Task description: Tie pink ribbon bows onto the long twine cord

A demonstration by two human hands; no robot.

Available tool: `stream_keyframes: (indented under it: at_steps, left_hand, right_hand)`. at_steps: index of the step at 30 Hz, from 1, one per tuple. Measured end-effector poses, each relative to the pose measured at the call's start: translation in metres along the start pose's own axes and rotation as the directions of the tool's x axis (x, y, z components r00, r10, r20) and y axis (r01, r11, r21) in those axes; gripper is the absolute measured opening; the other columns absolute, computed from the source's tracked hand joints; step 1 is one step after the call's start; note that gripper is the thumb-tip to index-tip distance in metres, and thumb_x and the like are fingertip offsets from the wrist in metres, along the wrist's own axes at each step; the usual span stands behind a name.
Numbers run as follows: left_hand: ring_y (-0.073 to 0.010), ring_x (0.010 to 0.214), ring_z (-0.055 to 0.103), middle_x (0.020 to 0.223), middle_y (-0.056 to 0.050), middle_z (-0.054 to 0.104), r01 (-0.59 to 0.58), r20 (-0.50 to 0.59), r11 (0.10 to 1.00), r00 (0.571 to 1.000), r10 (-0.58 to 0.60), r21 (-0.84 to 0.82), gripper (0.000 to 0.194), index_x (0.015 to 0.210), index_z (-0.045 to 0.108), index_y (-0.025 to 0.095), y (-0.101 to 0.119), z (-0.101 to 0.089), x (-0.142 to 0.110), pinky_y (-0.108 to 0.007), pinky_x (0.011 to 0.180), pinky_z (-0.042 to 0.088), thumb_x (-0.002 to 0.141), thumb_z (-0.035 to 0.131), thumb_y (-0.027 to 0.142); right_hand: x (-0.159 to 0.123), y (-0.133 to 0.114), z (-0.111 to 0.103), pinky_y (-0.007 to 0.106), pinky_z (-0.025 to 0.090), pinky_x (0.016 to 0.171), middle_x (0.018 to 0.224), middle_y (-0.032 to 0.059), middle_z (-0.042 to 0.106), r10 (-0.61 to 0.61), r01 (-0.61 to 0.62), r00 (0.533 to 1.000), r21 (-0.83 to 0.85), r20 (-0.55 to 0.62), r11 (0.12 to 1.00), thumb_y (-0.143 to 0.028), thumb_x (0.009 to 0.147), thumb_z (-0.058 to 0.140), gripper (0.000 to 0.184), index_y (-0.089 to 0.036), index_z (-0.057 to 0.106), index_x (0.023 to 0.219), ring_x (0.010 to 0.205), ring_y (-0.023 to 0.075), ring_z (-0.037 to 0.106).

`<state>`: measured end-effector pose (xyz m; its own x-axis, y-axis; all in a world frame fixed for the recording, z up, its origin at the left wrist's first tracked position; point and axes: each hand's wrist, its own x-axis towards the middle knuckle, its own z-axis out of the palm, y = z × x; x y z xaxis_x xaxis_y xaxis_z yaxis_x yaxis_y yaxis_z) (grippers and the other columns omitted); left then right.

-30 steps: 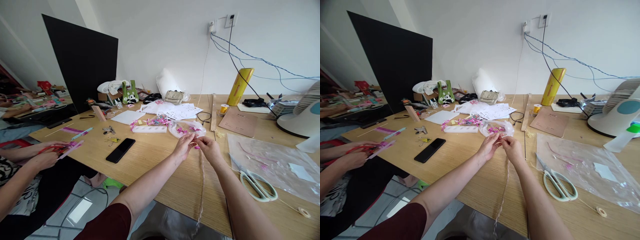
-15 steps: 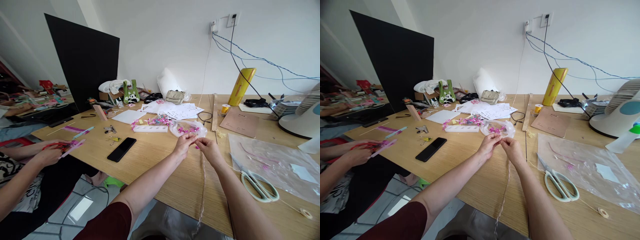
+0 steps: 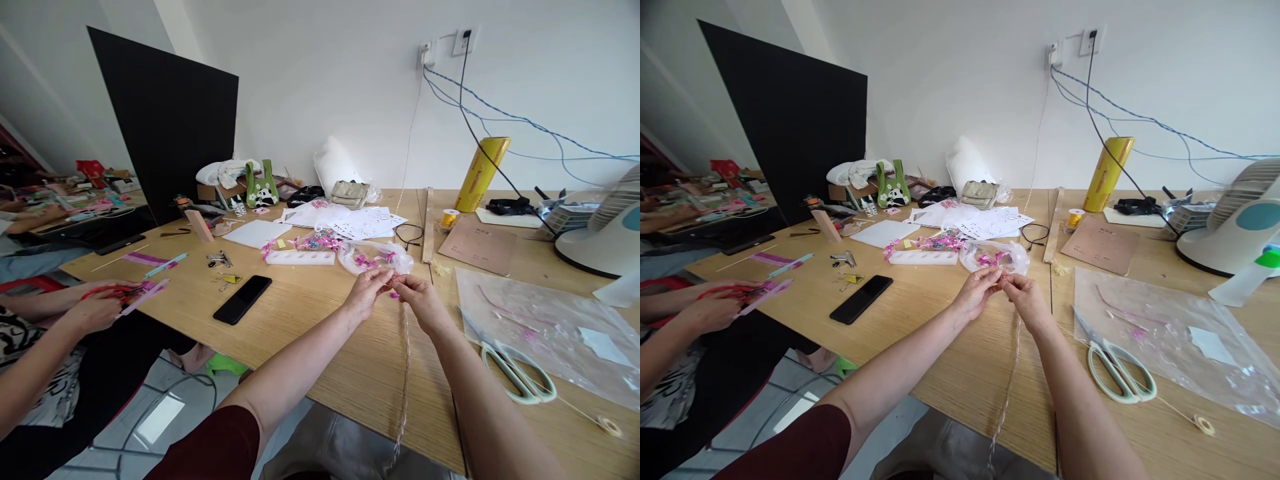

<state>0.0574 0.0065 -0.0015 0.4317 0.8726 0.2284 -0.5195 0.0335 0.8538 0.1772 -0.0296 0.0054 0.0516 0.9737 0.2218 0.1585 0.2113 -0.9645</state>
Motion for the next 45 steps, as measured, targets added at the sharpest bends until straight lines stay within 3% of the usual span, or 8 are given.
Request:
stream_keyframes:
  at_steps: [5,9,16,22,28,34,40,45]
  left_hand:
    - [-0.0094,0.067,0.052,0.068,-0.001,0.058,-0.033,-0.013,0.999,0.999,0.033,0.027,0.022,0.067,0.063,0.012,-0.003,-0.004,0.003,-0.025,0.072,0.04,0.063,0.07,0.032]
    - [-0.008,0.063,0.049,0.063,0.001,0.055,-0.054,-0.067,0.997,0.996,0.057,0.051,0.019,0.065,0.061,0.012,-0.007,-0.007,0.007,-0.022,0.068,0.039,0.062,0.071,0.028]
    - [-0.0064,0.06,0.046,0.06,0.004,0.051,-0.037,-0.15,0.999,0.988,0.041,0.032,0.026,0.062,0.054,0.013,-0.008,-0.004,0.007,-0.02,0.064,0.037,0.057,0.074,0.029]
    - [-0.0076,0.067,0.05,0.069,0.001,0.055,-0.021,-0.039,0.999,0.999,0.023,0.041,0.022,0.07,0.059,0.013,-0.002,-0.002,0.001,-0.022,0.07,0.038,0.067,0.067,0.033]
    - [-0.0077,0.067,0.05,0.067,0.001,0.057,-0.054,-0.105,0.994,0.992,0.064,0.098,0.02,0.069,0.062,0.012,0.001,-0.002,0.001,-0.022,0.07,0.038,0.06,0.072,0.027]
    - [-0.0058,0.064,0.051,0.069,0.002,0.057,0.058,-0.055,0.998,0.997,-0.057,0.021,0.021,0.072,0.059,0.013,0.008,-0.008,0.002,-0.02,0.064,0.037,0.063,0.071,0.028]
    - [-0.0038,0.057,0.049,0.064,0.003,0.055,0.155,-0.041,0.981,0.986,-0.161,-0.118,0.025,0.072,0.057,0.013,0.015,-0.013,0.002,-0.019,0.06,0.037,0.059,0.075,0.026]
    - [-0.0036,0.056,0.049,0.066,0.003,0.056,0.142,-0.028,0.978,0.989,-0.148,-0.155,0.026,0.073,0.056,0.014,0.016,-0.015,0.001,-0.018,0.057,0.037,0.059,0.074,0.026]
  right_hand:
    - [0.0,0.002,0.001,0.023,0.031,0.051,0.06,-0.0021,0.05,-0.003,0.002,1.0,0.046,0.023,0.999,-0.04,0.07,0.057,0.024,-0.018,0.061,0.066,0.054,0.0093,0.038]
    - [0.003,0.008,0.002,0.024,0.033,0.052,0.062,0.0,0.055,-0.041,0.039,0.999,-0.117,-0.012,0.992,-0.04,0.073,0.054,0.024,-0.017,0.062,0.069,0.056,0.0113,0.044]
    - [0.005,0.011,0.003,0.026,0.038,0.056,0.063,0.003,0.063,-0.172,0.129,0.983,-0.413,-0.069,0.902,-0.035,0.074,0.052,0.021,-0.018,0.064,0.07,0.059,0.0157,0.053]
    - [0.005,0.011,-0.001,0.026,0.04,0.059,0.068,0.0024,0.062,-0.088,0.078,0.996,-0.211,-0.035,0.974,-0.039,0.075,0.052,0.025,-0.016,0.064,0.076,0.064,0.015,0.054]
    - [0.003,0.01,0.0,0.023,0.034,0.053,0.06,-0.002,0.053,-0.046,0.045,0.999,-0.096,-0.006,0.994,-0.041,0.074,0.055,0.025,-0.017,0.061,0.071,0.056,0.0103,0.044]
    - [0.003,0.006,0.001,0.024,0.036,0.055,0.066,-0.001,0.055,-0.024,0.024,1.0,-0.005,0.015,1.0,-0.038,0.074,0.056,0.022,-0.017,0.062,0.078,0.056,0.0096,0.045]
    - [0.004,0.007,0.001,0.023,0.034,0.052,0.059,-0.0031,0.051,-0.059,0.059,0.998,-0.014,0.001,0.998,-0.032,0.07,0.058,0.015,-0.018,0.056,0.072,0.053,0.009,0.043]
    - [0.002,0.003,0.001,0.023,0.033,0.051,0.057,-0.0029,0.05,-0.071,0.071,0.997,-0.074,0.012,0.995,-0.033,0.071,0.057,0.016,-0.018,0.055,0.069,0.052,0.0092,0.04]
